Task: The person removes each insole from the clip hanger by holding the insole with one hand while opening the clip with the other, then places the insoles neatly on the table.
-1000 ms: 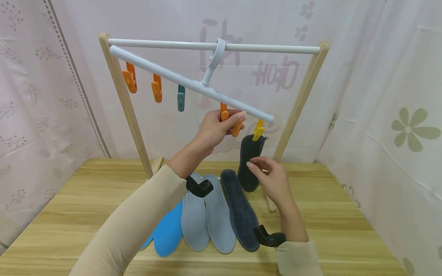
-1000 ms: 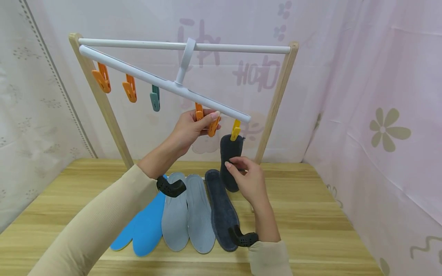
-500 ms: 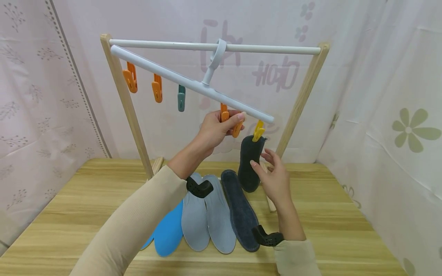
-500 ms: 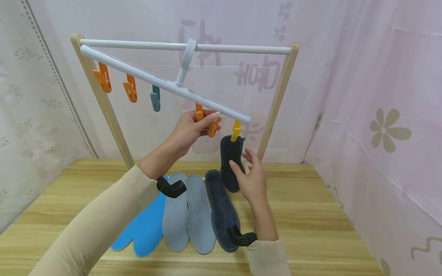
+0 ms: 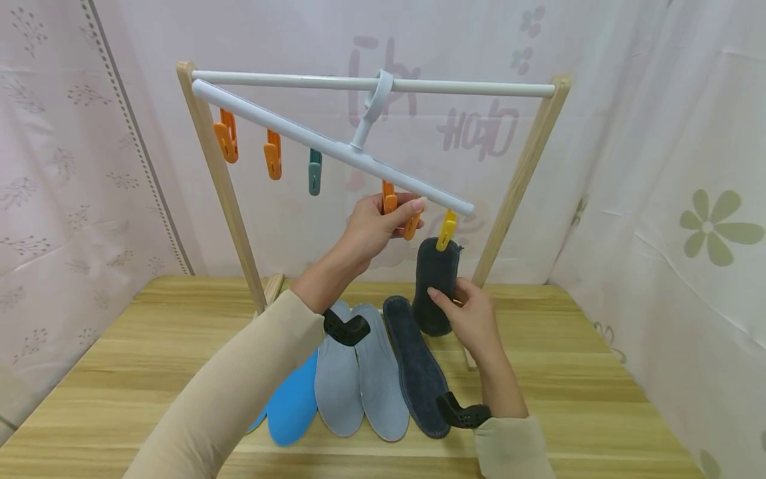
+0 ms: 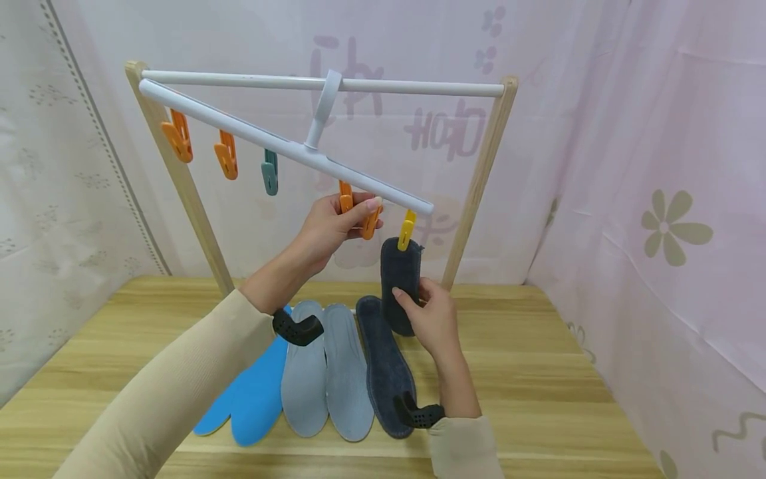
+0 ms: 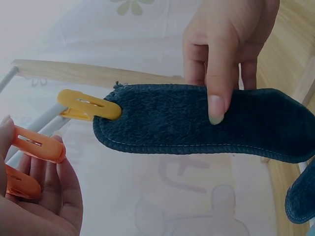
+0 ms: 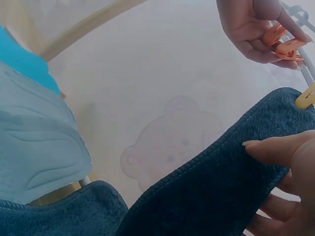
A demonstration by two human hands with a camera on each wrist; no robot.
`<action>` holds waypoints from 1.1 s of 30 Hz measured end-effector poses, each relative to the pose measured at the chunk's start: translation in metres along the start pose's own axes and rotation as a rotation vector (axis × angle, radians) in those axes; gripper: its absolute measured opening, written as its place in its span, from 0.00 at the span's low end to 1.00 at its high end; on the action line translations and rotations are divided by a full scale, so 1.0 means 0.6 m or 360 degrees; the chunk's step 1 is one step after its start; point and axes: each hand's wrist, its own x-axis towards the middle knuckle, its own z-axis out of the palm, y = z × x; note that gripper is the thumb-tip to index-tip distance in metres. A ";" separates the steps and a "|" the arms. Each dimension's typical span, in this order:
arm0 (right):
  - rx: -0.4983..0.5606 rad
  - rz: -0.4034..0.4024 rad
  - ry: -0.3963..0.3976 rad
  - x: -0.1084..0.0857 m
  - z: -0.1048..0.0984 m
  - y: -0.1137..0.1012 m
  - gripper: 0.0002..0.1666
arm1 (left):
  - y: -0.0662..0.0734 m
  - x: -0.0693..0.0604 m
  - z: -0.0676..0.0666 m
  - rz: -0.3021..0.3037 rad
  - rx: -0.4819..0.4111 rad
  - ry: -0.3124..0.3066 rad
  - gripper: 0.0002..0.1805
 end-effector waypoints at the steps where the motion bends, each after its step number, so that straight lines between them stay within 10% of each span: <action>1: 0.0022 0.0004 -0.0028 0.000 0.001 0.001 0.23 | 0.000 0.000 0.000 -0.0002 -0.0005 0.0002 0.20; 33: -0.0007 -0.0021 0.0088 -0.004 -0.007 -0.013 0.21 | -0.039 -0.019 0.021 0.0097 -0.0057 0.0018 0.23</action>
